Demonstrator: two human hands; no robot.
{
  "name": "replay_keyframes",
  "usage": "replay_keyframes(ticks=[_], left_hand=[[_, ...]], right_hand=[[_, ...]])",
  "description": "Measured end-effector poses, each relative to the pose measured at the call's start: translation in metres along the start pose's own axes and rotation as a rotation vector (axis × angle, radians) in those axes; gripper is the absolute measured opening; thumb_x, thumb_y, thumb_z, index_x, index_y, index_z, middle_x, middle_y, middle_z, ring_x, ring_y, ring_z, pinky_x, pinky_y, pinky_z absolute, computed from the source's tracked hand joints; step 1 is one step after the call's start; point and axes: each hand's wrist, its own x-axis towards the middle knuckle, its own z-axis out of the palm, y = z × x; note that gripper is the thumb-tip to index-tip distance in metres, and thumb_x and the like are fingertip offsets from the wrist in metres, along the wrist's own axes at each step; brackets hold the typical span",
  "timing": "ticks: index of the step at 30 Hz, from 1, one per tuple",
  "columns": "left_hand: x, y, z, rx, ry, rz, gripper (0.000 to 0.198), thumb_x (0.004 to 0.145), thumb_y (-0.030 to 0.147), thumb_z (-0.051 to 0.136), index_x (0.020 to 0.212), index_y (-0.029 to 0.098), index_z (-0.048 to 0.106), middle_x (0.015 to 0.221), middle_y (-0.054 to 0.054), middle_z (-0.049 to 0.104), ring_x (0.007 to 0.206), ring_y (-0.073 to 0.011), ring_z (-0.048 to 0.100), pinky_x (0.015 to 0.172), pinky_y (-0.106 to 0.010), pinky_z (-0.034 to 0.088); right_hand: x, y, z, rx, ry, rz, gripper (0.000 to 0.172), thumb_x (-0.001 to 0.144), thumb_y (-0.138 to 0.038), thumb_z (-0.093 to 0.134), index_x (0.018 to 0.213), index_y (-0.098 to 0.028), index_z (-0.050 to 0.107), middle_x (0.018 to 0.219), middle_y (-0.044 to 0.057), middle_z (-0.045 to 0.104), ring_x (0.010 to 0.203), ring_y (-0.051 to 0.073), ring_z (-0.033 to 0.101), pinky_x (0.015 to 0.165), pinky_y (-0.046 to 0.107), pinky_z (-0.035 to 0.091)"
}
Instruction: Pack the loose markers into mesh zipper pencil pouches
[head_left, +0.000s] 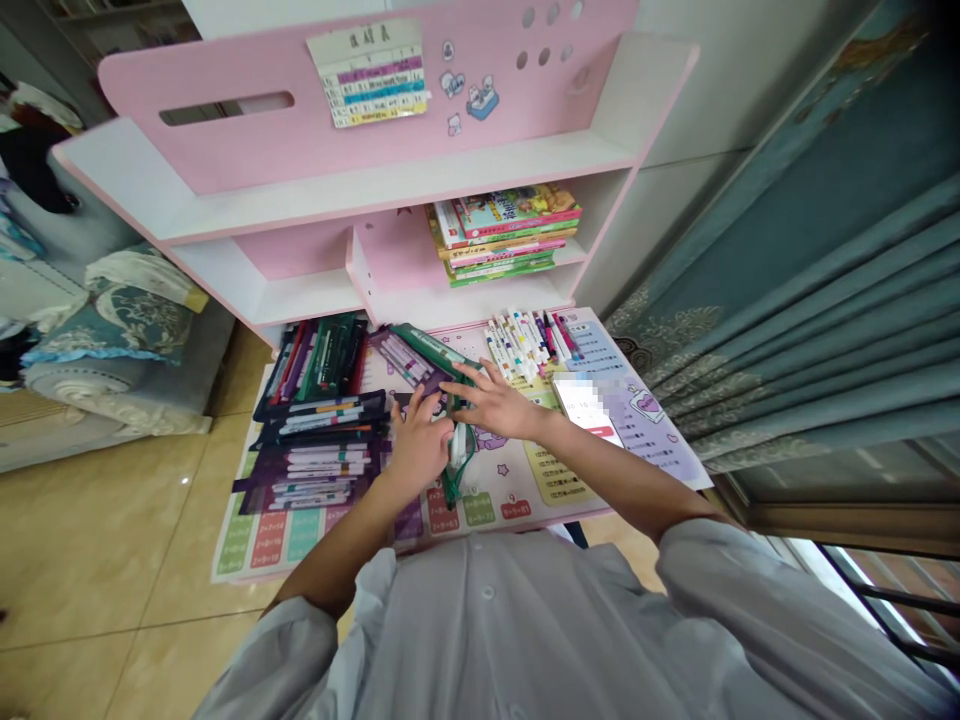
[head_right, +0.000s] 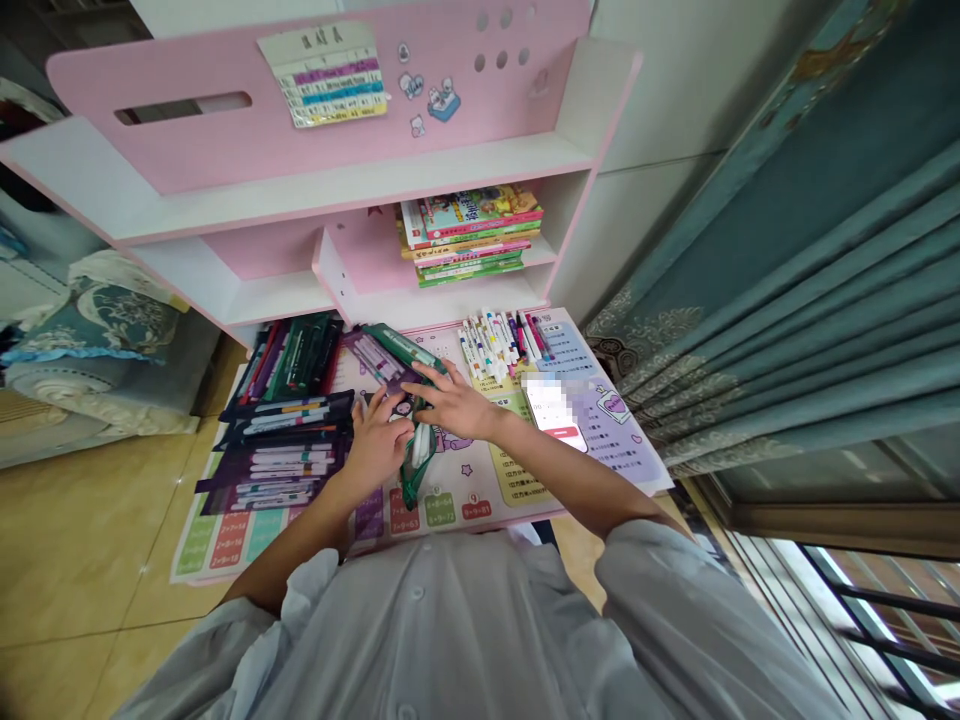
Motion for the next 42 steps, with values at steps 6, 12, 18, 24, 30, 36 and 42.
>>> replay_keyframes(ticks=[6, 12, 18, 24, 30, 36, 42], left_hand=[[0.008, -0.003, -0.003, -0.024, -0.062, 0.011, 0.024, 0.086, 0.014, 0.051, 0.076, 0.023, 0.071, 0.139, -0.008, 0.057, 0.146, -0.036, 0.035, 0.112, -0.073, 0.026], [0.014, -0.016, -0.002, -0.032, -0.069, -0.019, 0.024, 0.087, 0.014, 0.052, 0.077, 0.024, 0.071, 0.14, -0.006, 0.058, 0.146, -0.0336, 0.035, 0.113, -0.072, 0.025], [0.015, -0.031, 0.002, -0.027, -0.075, -0.094, 0.023, 0.091, 0.017, 0.052, 0.087, 0.025, 0.073, 0.144, -0.007, 0.057, 0.148, -0.0332, 0.034, 0.112, -0.072, 0.027], [0.016, -0.039, 0.005, -0.047, -0.067, -0.117, 0.024, 0.091, 0.016, 0.052, 0.087, 0.025, 0.073, 0.143, -0.007, 0.058, 0.147, -0.034, 0.035, 0.11, -0.073, 0.029], [0.016, -0.036, 0.005, -0.079, -0.07, -0.105, 0.021, 0.09, 0.016, 0.053, 0.088, 0.025, 0.073, 0.142, -0.008, 0.058, 0.146, -0.0352, 0.036, 0.109, -0.075, 0.028], [0.015, -0.033, 0.002, -0.122, -0.109, -0.045, 0.019, 0.091, 0.02, 0.056, 0.084, 0.024, 0.073, 0.142, -0.008, 0.058, 0.147, -0.035, 0.034, 0.11, -0.073, 0.026], [0.017, -0.031, 0.002, -0.159, -0.118, -0.018, 0.015, 0.089, 0.021, 0.061, 0.084, 0.026, 0.075, 0.142, -0.007, 0.058, 0.147, -0.0354, 0.033, 0.114, -0.073, 0.021]], right_hand=[[0.002, -0.001, 0.003, 0.056, -0.005, 0.002, 0.022, 0.094, -0.021, 0.06, 0.081, -0.025, 0.077, 0.144, 0.001, 0.06, 0.152, 0.029, 0.028, 0.122, 0.062, 0.015], [0.0, 0.002, 0.015, 0.043, 0.136, 0.029, 0.02, 0.094, -0.021, 0.059, 0.084, -0.025, 0.076, 0.136, 0.004, 0.065, 0.148, 0.028, 0.034, 0.122, 0.059, 0.018], [-0.028, 0.006, 0.02, 0.074, 0.257, 0.007, 0.012, 0.088, -0.025, 0.063, 0.095, -0.023, 0.073, 0.136, 0.01, 0.062, 0.148, 0.034, 0.032, 0.119, 0.06, 0.025], [-0.048, -0.007, 0.03, 0.08, 0.204, -0.075, 0.013, 0.085, -0.035, 0.068, 0.084, -0.023, 0.072, 0.138, 0.01, 0.061, 0.147, 0.034, 0.031, 0.119, 0.06, 0.023], [-0.042, -0.017, 0.049, 0.022, 0.262, -0.096, 0.016, 0.087, -0.023, 0.064, 0.072, -0.022, 0.068, 0.136, 0.008, 0.062, 0.15, 0.032, 0.028, 0.119, 0.061, 0.021], [-0.028, -0.018, 0.035, 0.033, 0.243, -0.047, 0.016, 0.086, -0.024, 0.063, 0.072, -0.019, 0.067, 0.144, 0.012, 0.057, 0.152, 0.036, 0.02, 0.12, 0.065, 0.015], [-0.012, -0.019, 0.019, 0.021, 0.188, -0.083, 0.014, 0.092, -0.019, 0.057, 0.087, -0.022, 0.069, 0.105, 0.002, 0.076, 0.129, 0.026, 0.054, 0.124, 0.061, 0.001]])
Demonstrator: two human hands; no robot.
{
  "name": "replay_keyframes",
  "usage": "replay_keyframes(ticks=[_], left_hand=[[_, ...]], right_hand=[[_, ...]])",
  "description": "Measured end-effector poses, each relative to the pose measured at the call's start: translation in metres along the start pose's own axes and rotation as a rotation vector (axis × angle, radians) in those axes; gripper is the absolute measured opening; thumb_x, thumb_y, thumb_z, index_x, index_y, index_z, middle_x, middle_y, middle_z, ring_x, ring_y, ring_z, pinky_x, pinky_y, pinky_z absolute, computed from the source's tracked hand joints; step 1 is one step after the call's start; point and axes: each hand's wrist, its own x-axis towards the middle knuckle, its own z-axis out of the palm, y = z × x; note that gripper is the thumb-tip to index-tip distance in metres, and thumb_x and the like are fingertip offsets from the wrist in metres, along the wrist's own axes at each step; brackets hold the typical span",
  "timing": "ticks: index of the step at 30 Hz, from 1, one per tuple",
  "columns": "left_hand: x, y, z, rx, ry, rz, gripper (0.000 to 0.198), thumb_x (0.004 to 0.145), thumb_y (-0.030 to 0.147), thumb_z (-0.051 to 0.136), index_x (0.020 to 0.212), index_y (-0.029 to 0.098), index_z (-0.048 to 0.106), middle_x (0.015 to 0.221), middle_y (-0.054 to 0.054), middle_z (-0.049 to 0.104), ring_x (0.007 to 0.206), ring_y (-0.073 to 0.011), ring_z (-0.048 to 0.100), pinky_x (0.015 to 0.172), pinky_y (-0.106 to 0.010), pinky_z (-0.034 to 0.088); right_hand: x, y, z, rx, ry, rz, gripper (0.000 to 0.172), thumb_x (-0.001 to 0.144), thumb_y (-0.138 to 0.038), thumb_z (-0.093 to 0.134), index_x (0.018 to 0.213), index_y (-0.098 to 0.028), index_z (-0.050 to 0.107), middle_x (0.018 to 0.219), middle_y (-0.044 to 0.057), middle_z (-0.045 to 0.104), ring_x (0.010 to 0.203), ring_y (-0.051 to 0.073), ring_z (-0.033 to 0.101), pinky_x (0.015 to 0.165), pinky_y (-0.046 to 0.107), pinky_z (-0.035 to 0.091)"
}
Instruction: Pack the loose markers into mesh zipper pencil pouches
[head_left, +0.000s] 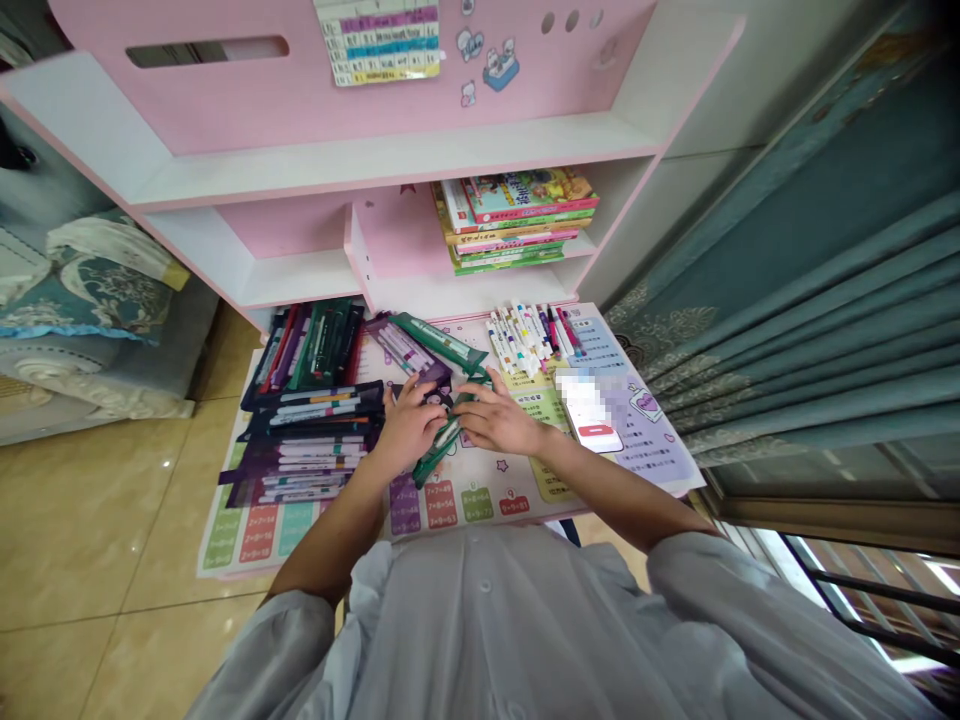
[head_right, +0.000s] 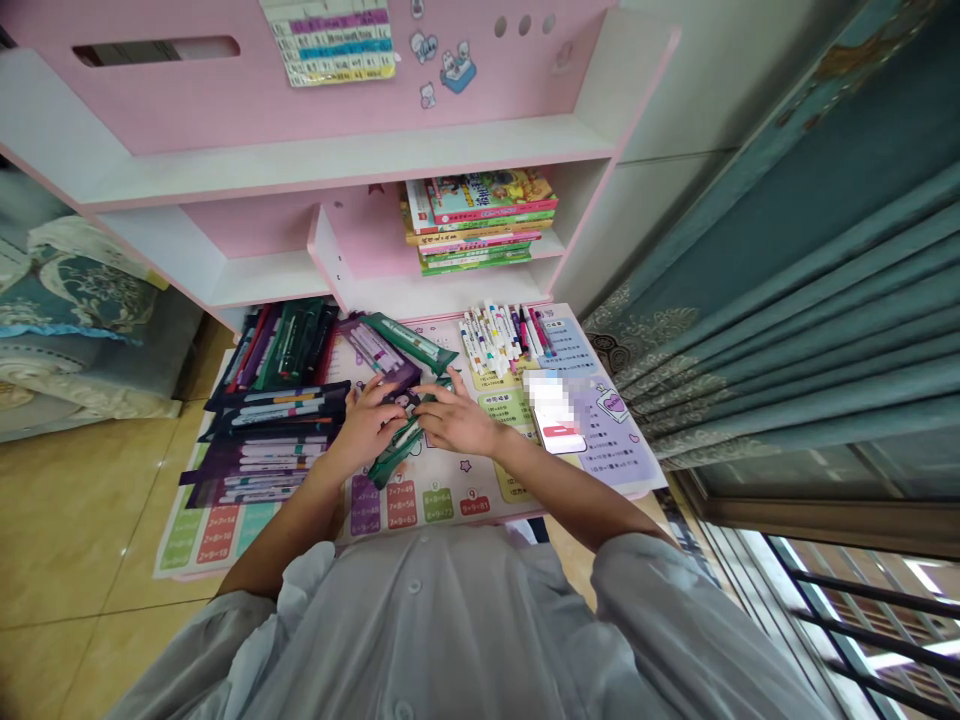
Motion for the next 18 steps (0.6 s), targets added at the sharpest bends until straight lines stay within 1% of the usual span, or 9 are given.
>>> replay_keyframes(ticks=[2, 4, 8, 9, 10, 11, 12, 13, 18], left_hand=[[0.0, -0.001, -0.001, -0.007, -0.014, -0.011, 0.014, 0.089, 0.023, 0.063, 0.084, 0.025, 0.075, 0.142, -0.007, 0.059, 0.147, -0.0355, 0.034, 0.114, -0.073, 0.021], [-0.002, -0.002, -0.003, -0.009, -0.015, -0.021, 0.015, 0.091, 0.026, 0.061, 0.085, 0.025, 0.075, 0.141, -0.007, 0.06, 0.146, -0.035, 0.036, 0.114, -0.073, 0.022], [-0.008, -0.01, -0.017, -0.019, 0.02, -0.021, 0.022, 0.095, 0.036, 0.056, 0.091, 0.025, 0.074, 0.144, -0.008, 0.058, 0.147, -0.0343, 0.034, 0.113, -0.074, 0.021], [-0.01, -0.012, -0.021, -0.021, 0.01, -0.008, 0.021, 0.093, 0.04, 0.06, 0.092, 0.025, 0.074, 0.145, -0.008, 0.057, 0.147, -0.0352, 0.033, 0.113, -0.074, 0.019], [-0.011, -0.015, -0.024, -0.015, -0.009, 0.009, 0.021, 0.087, 0.045, 0.068, 0.092, 0.025, 0.074, 0.146, -0.009, 0.056, 0.147, -0.037, 0.033, 0.114, -0.075, 0.018], [-0.012, -0.018, -0.027, -0.004, -0.022, 0.024, 0.027, 0.079, 0.048, 0.076, 0.093, 0.025, 0.074, 0.146, -0.01, 0.055, 0.147, -0.0389, 0.032, 0.114, -0.075, 0.017], [-0.013, -0.02, -0.03, 0.012, -0.028, 0.032, 0.032, 0.073, 0.048, 0.081, 0.094, 0.025, 0.074, 0.146, -0.01, 0.055, 0.147, -0.0404, 0.032, 0.115, -0.075, 0.017], [-0.013, -0.022, -0.031, 0.031, -0.027, 0.034, 0.033, 0.07, 0.046, 0.084, 0.093, 0.025, 0.074, 0.146, -0.011, 0.055, 0.147, -0.0411, 0.032, 0.115, -0.075, 0.017], [-0.012, -0.028, -0.029, 0.095, 0.009, 0.038, 0.014, 0.077, 0.027, 0.079, 0.09, 0.026, 0.075, 0.141, -0.008, 0.06, 0.145, -0.0398, 0.037, 0.114, -0.076, 0.018]], right_hand=[[0.001, -0.002, 0.002, -0.013, -0.008, 0.024, 0.015, 0.094, -0.019, 0.056, 0.087, -0.022, 0.069, 0.096, 0.001, 0.076, 0.121, 0.024, 0.058, 0.124, 0.06, 0.001], [0.0, -0.006, 0.004, -0.031, -0.008, 0.056, 0.016, 0.094, -0.018, 0.056, 0.087, -0.022, 0.069, 0.092, 0.001, 0.076, 0.115, 0.023, 0.06, 0.124, 0.06, 0.001], [-0.002, -0.008, 0.002, -0.089, 0.037, 0.143, 0.014, 0.093, -0.018, 0.057, 0.087, -0.021, 0.069, 0.086, 0.001, 0.075, 0.11, 0.022, 0.061, 0.124, 0.059, 0.001], [-0.003, -0.008, 0.001, -0.103, 0.042, 0.169, 0.014, 0.093, -0.018, 0.056, 0.087, -0.021, 0.068, 0.085, 0.001, 0.075, 0.109, 0.022, 0.061, 0.124, 0.059, 0.002], [-0.004, -0.007, -0.002, -0.114, 0.042, 0.194, 0.015, 0.094, -0.018, 0.056, 0.086, -0.021, 0.068, 0.085, 0.001, 0.074, 0.109, 0.022, 0.061, 0.124, 0.059, 0.002], [-0.004, -0.005, -0.004, -0.122, 0.037, 0.216, 0.016, 0.094, -0.018, 0.055, 0.085, -0.021, 0.068, 0.084, 0.001, 0.074, 0.109, 0.023, 0.061, 0.124, 0.06, 0.002], [-0.005, -0.004, -0.006, -0.126, 0.03, 0.234, 0.017, 0.094, -0.018, 0.055, 0.084, -0.021, 0.068, 0.084, 0.002, 0.074, 0.109, 0.023, 0.061, 0.123, 0.06, 0.003], [-0.006, -0.002, -0.008, -0.126, 0.024, 0.247, 0.018, 0.094, -0.018, 0.055, 0.082, -0.02, 0.068, 0.083, 0.002, 0.074, 0.109, 0.023, 0.061, 0.123, 0.061, 0.003], [-0.008, 0.002, -0.011, -0.11, 0.011, 0.291, 0.018, 0.092, -0.015, 0.055, 0.079, -0.02, 0.067, 0.081, 0.001, 0.073, 0.109, 0.024, 0.061, 0.122, 0.061, 0.004]])
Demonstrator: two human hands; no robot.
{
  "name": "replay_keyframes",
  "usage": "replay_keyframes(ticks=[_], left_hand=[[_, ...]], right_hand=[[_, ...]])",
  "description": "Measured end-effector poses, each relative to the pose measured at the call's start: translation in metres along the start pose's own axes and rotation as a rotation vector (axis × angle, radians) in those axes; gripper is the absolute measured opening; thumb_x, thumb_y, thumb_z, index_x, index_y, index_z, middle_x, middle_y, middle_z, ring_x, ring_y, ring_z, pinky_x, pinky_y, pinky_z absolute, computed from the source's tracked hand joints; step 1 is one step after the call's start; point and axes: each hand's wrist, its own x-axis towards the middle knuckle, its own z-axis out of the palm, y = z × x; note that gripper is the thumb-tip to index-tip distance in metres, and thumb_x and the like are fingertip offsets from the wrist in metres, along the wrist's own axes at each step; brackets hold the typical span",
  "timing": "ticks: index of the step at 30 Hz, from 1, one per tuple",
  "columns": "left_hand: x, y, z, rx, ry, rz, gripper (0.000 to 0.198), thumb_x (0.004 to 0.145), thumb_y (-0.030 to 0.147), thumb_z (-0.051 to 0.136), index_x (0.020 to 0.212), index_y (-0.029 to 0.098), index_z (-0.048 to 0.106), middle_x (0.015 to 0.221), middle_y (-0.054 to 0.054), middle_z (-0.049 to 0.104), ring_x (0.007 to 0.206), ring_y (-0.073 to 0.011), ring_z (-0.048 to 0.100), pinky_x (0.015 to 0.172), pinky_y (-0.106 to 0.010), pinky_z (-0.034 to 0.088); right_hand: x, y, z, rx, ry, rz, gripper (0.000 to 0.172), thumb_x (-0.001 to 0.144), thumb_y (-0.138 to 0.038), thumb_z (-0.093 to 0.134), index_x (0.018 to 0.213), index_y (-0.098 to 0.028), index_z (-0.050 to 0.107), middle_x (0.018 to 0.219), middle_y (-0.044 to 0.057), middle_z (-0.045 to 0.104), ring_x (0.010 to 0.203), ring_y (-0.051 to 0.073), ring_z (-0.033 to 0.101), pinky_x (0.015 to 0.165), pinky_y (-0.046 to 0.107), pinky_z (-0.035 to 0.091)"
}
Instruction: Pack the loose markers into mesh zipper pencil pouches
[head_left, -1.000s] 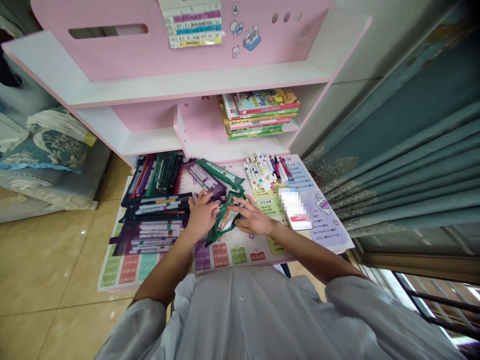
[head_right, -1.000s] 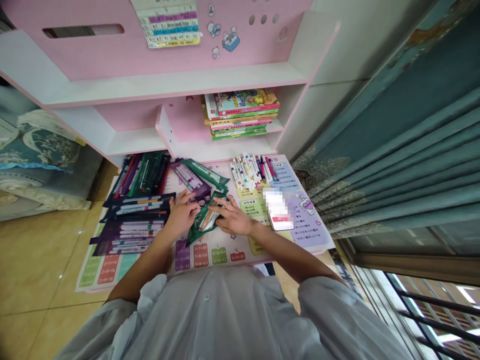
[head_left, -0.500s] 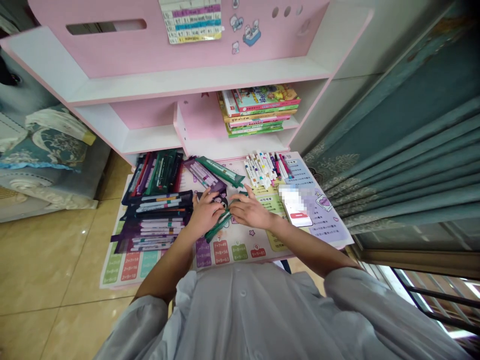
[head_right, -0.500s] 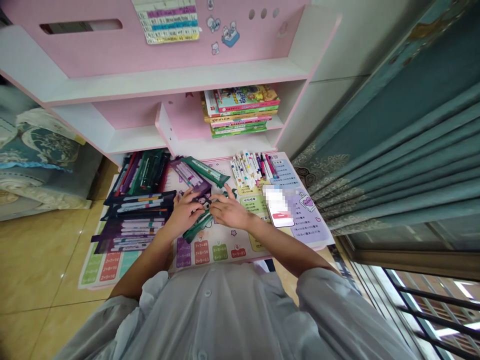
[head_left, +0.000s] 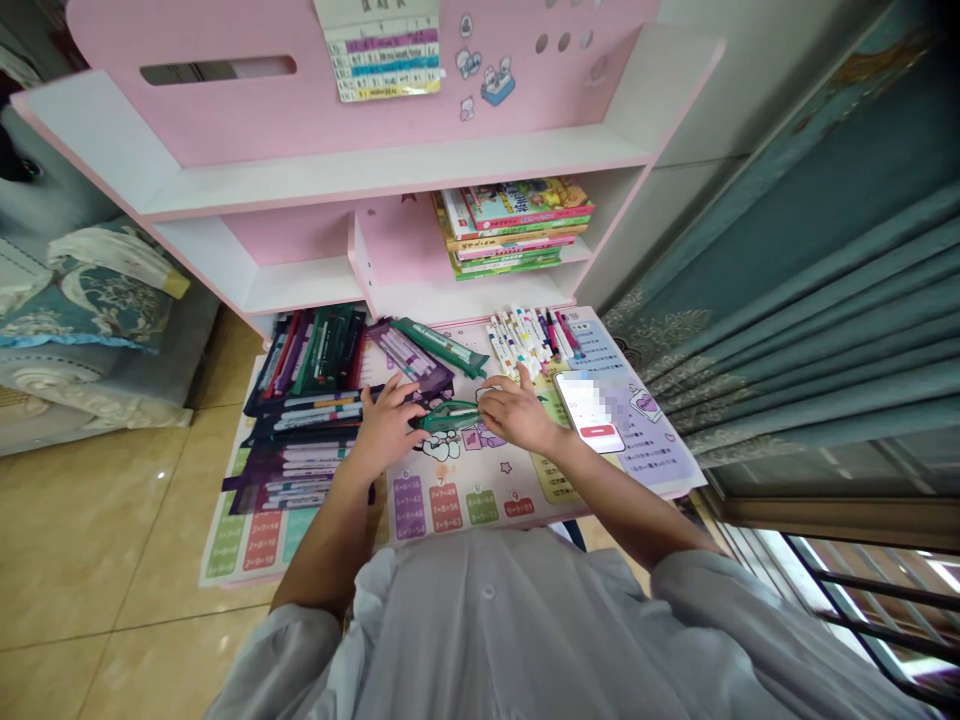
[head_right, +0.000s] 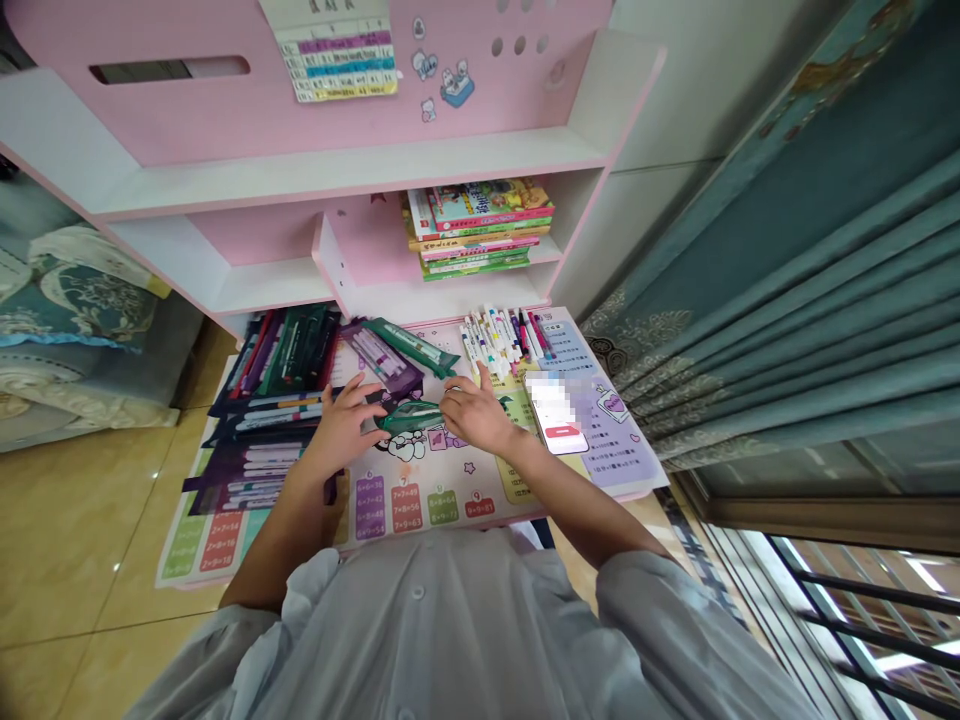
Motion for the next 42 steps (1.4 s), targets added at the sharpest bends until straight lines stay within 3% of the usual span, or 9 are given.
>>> replay_keyframes(ticks=[11, 14, 18, 24, 31, 37, 42], left_hand=[[-0.001, -0.005, -0.002, -0.008, 0.007, 0.094, 0.016, 0.085, 0.017, 0.064, 0.087, 0.027, 0.077, 0.135, -0.007, 0.064, 0.143, -0.0353, 0.041, 0.118, -0.074, 0.01], [-0.001, -0.006, 0.001, 0.002, 0.027, 0.084, 0.019, 0.086, 0.017, 0.059, 0.087, 0.026, 0.076, 0.134, -0.007, 0.065, 0.144, -0.0348, 0.041, 0.117, -0.074, 0.011], [0.0, -0.006, 0.005, 0.033, 0.045, 0.078, 0.018, 0.087, 0.019, 0.057, 0.083, 0.023, 0.074, 0.133, -0.008, 0.065, 0.143, -0.0361, 0.041, 0.114, -0.077, 0.015], [0.001, -0.005, 0.004, 0.049, 0.045, 0.069, 0.019, 0.086, 0.018, 0.056, 0.084, 0.024, 0.074, 0.134, -0.008, 0.065, 0.143, -0.0368, 0.041, 0.113, -0.076, 0.016], [0.001, -0.005, 0.002, 0.027, 0.029, 0.057, 0.021, 0.083, 0.017, 0.057, 0.086, 0.025, 0.076, 0.135, -0.007, 0.064, 0.144, -0.0372, 0.04, 0.115, -0.075, 0.014], [0.001, -0.006, 0.003, 0.027, 0.025, 0.067, 0.02, 0.082, 0.016, 0.057, 0.084, 0.025, 0.075, 0.134, -0.007, 0.065, 0.144, -0.0367, 0.04, 0.114, -0.075, 0.017], [0.001, -0.007, 0.004, 0.039, 0.029, 0.067, 0.019, 0.08, 0.015, 0.057, 0.08, 0.024, 0.074, 0.135, -0.007, 0.064, 0.144, -0.0372, 0.041, 0.114, -0.074, 0.018]], right_hand=[[0.004, 0.003, 0.001, 0.064, -0.041, 0.037, 0.02, 0.093, -0.017, 0.053, 0.081, -0.022, 0.068, 0.084, 0.002, 0.074, 0.114, 0.025, 0.06, 0.121, 0.061, 0.006], [0.004, 0.0, 0.002, 0.052, -0.001, 0.045, 0.016, 0.093, -0.02, 0.056, 0.084, -0.021, 0.068, 0.093, 0.003, 0.074, 0.117, 0.027, 0.058, 0.121, 0.061, 0.007], [0.008, -0.017, 0.009, 0.05, 0.088, 0.06, 0.014, 0.091, -0.033, 0.063, 0.091, -0.022, 0.071, 0.114, 0.008, 0.071, 0.13, 0.031, 0.05, 0.121, 0.059, 0.011], [0.026, -0.051, 0.024, 0.113, 0.111, 0.088, 0.023, 0.089, -0.046, 0.066, 0.094, -0.025, 0.073, 0.121, 0.007, 0.07, 0.134, 0.032, 0.045, 0.121, 0.059, 0.005], [0.038, -0.058, 0.038, 0.121, 0.094, 0.069, 0.019, 0.085, -0.043, 0.073, 0.094, -0.027, 0.075, 0.123, 0.006, 0.07, 0.137, 0.033, 0.041, 0.12, 0.06, -0.003], [0.038, -0.059, 0.04, 0.119, 0.115, 0.102, 0.016, 0.091, -0.04, 0.066, 0.087, -0.029, 0.076, 0.119, 0.003, 0.072, 0.137, 0.031, 0.041, 0.12, 0.059, -0.006], [0.038, -0.062, 0.038, 0.129, 0.062, 0.071, 0.018, 0.087, -0.043, 0.07, 0.096, -0.028, 0.075, 0.126, 0.005, 0.069, 0.139, 0.034, 0.039, 0.119, 0.064, -0.004]])
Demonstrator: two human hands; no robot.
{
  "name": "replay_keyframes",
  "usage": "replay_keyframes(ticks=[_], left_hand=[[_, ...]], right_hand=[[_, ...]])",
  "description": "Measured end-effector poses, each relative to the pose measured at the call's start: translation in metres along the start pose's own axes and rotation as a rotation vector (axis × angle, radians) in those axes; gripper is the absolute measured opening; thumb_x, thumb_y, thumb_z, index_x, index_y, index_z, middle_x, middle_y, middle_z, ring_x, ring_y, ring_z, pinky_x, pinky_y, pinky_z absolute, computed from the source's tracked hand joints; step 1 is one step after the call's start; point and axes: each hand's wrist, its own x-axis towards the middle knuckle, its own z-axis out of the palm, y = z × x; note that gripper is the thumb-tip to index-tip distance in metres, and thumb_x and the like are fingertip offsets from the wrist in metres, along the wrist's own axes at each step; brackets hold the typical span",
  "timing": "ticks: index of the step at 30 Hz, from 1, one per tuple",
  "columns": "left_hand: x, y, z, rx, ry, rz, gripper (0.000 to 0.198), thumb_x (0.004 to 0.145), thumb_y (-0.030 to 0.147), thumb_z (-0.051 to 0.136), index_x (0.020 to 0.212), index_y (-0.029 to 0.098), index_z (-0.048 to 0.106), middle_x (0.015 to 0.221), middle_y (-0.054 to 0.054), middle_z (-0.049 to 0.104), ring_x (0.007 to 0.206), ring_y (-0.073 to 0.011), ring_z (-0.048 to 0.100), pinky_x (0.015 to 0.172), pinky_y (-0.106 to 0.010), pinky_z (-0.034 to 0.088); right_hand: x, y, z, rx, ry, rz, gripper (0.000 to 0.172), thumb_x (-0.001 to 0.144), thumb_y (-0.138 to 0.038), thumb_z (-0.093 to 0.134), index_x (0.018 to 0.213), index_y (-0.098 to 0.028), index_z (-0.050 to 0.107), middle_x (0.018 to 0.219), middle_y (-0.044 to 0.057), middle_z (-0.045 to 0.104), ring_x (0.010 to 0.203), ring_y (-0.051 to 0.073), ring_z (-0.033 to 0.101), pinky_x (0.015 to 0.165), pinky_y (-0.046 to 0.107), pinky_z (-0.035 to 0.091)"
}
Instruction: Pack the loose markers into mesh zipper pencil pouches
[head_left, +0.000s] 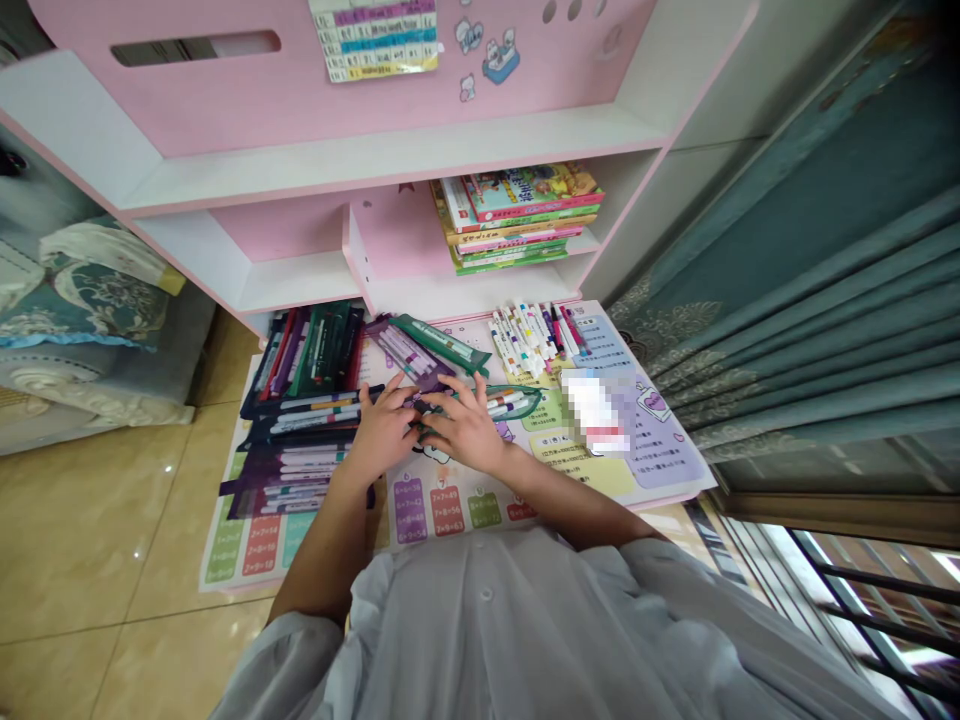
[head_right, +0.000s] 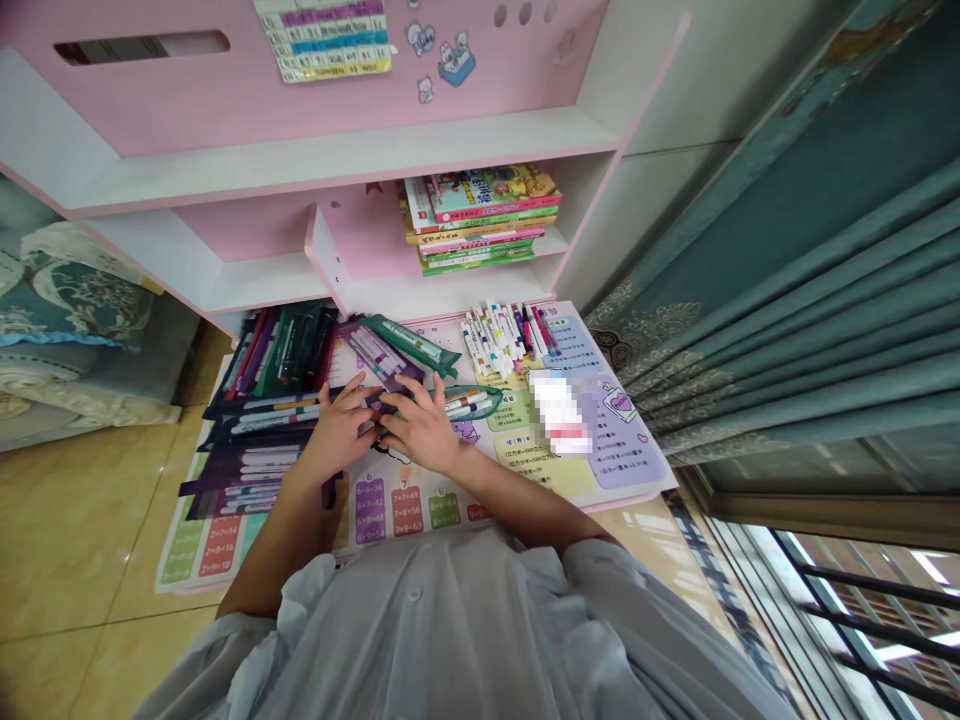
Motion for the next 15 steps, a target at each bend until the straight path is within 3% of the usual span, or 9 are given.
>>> replay_keyframes(ticks=[6, 15], left_hand=[[0.001, 0.001, -0.0018, -0.012, 0.0, -0.007, 0.018, 0.081, 0.018, 0.058, 0.077, 0.024, 0.074, 0.135, -0.006, 0.064, 0.143, -0.0372, 0.042, 0.114, -0.073, 0.019], [0.0006, 0.0011, -0.0046, -0.058, -0.011, -0.011, 0.013, 0.085, 0.025, 0.064, 0.079, 0.026, 0.076, 0.134, -0.006, 0.065, 0.144, -0.0367, 0.04, 0.115, -0.073, 0.014]], right_hand=[[0.0043, 0.0019, 0.0, 0.022, -0.043, 0.009, 0.01, 0.09, -0.038, 0.067, 0.091, -0.032, 0.075, 0.129, 0.001, 0.067, 0.142, 0.034, 0.035, 0.117, 0.067, 0.0], [0.0009, -0.0021, -0.0086, 0.059, 0.098, 0.168, 0.02, 0.089, -0.031, 0.063, 0.074, -0.024, 0.072, 0.131, 0.006, 0.065, 0.143, 0.036, 0.033, 0.118, 0.062, 0.009]])
